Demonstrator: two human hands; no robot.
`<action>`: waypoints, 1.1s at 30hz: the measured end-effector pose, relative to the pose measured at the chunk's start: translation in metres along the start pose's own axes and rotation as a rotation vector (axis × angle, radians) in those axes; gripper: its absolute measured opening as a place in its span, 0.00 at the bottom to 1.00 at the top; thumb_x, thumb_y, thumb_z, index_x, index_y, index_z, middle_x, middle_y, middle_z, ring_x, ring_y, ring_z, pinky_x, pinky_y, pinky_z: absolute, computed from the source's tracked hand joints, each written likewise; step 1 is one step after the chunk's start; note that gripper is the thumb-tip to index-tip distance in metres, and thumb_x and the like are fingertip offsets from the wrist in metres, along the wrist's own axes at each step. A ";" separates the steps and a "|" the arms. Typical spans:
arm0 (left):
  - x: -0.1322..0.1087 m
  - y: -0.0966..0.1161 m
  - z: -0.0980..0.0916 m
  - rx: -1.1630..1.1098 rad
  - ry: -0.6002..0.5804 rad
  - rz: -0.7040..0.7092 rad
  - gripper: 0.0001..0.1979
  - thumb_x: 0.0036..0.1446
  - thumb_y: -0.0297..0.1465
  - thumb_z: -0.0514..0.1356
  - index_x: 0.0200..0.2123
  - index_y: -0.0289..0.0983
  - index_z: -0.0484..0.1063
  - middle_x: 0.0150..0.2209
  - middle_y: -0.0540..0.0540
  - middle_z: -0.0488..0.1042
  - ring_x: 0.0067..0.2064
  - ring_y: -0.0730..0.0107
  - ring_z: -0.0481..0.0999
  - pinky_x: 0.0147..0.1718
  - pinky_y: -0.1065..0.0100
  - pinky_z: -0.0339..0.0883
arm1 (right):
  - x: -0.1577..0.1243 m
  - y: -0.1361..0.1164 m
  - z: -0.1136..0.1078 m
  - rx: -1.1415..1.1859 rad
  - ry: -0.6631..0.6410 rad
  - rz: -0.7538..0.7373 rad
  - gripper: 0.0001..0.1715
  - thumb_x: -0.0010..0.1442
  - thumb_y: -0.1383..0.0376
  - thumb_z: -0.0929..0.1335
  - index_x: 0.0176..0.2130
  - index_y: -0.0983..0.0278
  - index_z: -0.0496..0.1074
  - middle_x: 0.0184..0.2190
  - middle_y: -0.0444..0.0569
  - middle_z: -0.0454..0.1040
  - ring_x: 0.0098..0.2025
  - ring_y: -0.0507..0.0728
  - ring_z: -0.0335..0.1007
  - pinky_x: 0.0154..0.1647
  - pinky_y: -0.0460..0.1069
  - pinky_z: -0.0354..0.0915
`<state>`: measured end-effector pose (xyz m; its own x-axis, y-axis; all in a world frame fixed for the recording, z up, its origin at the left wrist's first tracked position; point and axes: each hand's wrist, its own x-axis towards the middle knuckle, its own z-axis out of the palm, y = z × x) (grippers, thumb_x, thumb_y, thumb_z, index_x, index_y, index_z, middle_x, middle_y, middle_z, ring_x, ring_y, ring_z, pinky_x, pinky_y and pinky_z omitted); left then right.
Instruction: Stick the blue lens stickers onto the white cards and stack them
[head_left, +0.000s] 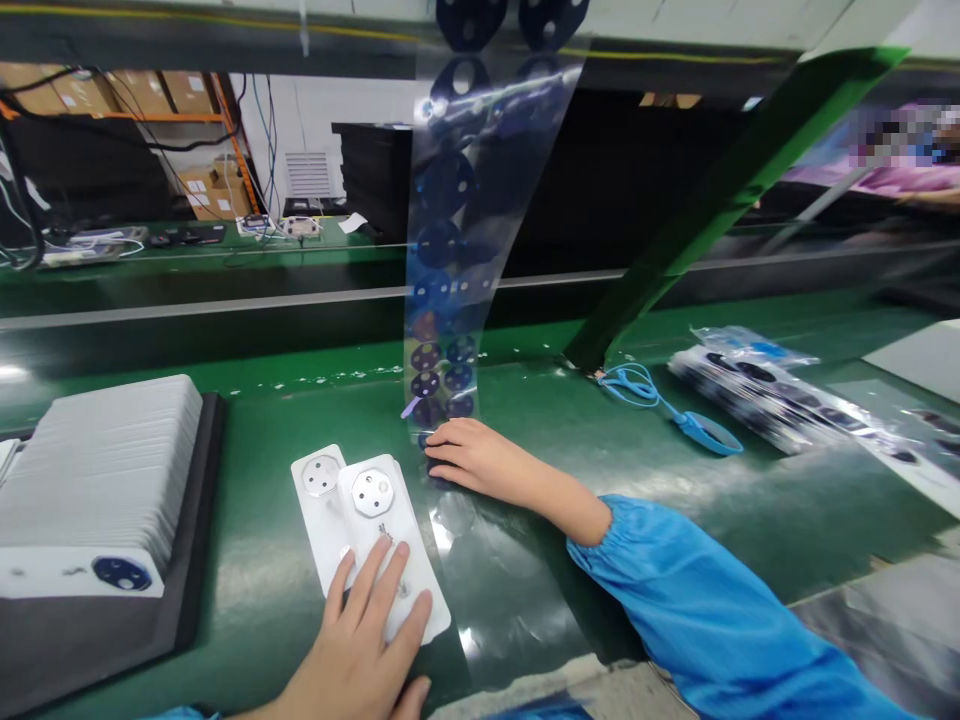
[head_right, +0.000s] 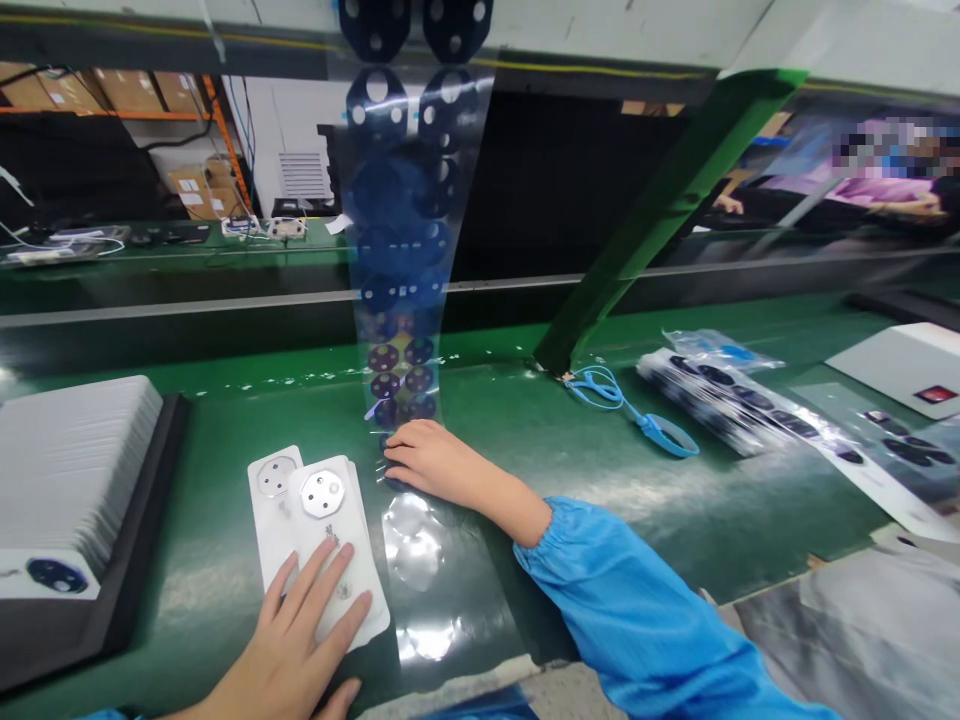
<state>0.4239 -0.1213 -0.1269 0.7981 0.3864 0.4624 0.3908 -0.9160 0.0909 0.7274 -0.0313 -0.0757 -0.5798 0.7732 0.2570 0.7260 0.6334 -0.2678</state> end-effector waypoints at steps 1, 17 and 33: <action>0.000 0.000 0.000 -0.001 -0.003 -0.004 0.26 0.62 0.41 0.59 0.61 0.37 0.66 0.70 0.28 0.55 0.72 0.35 0.47 0.66 0.39 0.36 | -0.001 0.001 0.001 0.007 0.006 -0.009 0.15 0.70 0.61 0.70 0.52 0.66 0.78 0.51 0.57 0.78 0.54 0.65 0.73 0.59 0.62 0.68; 0.004 0.001 -0.005 0.013 -0.023 0.014 0.34 0.47 0.29 0.59 0.60 0.35 0.64 0.69 0.26 0.54 0.72 0.33 0.45 0.64 0.38 0.38 | -0.006 0.010 0.004 0.103 0.006 -0.015 0.17 0.66 0.58 0.73 0.51 0.65 0.78 0.55 0.58 0.75 0.57 0.65 0.72 0.59 0.60 0.69; 0.002 0.003 -0.003 0.005 -0.051 -0.001 0.35 0.47 0.30 0.61 0.61 0.36 0.65 0.70 0.27 0.52 0.72 0.33 0.46 0.64 0.37 0.38 | -0.001 -0.022 -0.040 0.383 -0.176 0.485 0.15 0.71 0.53 0.63 0.36 0.60 0.69 0.50 0.51 0.80 0.48 0.64 0.78 0.45 0.55 0.68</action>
<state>0.4251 -0.1241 -0.1230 0.8202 0.3923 0.4164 0.3935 -0.9152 0.0871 0.7268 -0.0468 -0.0333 -0.2939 0.9478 -0.1241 0.7565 0.1512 -0.6363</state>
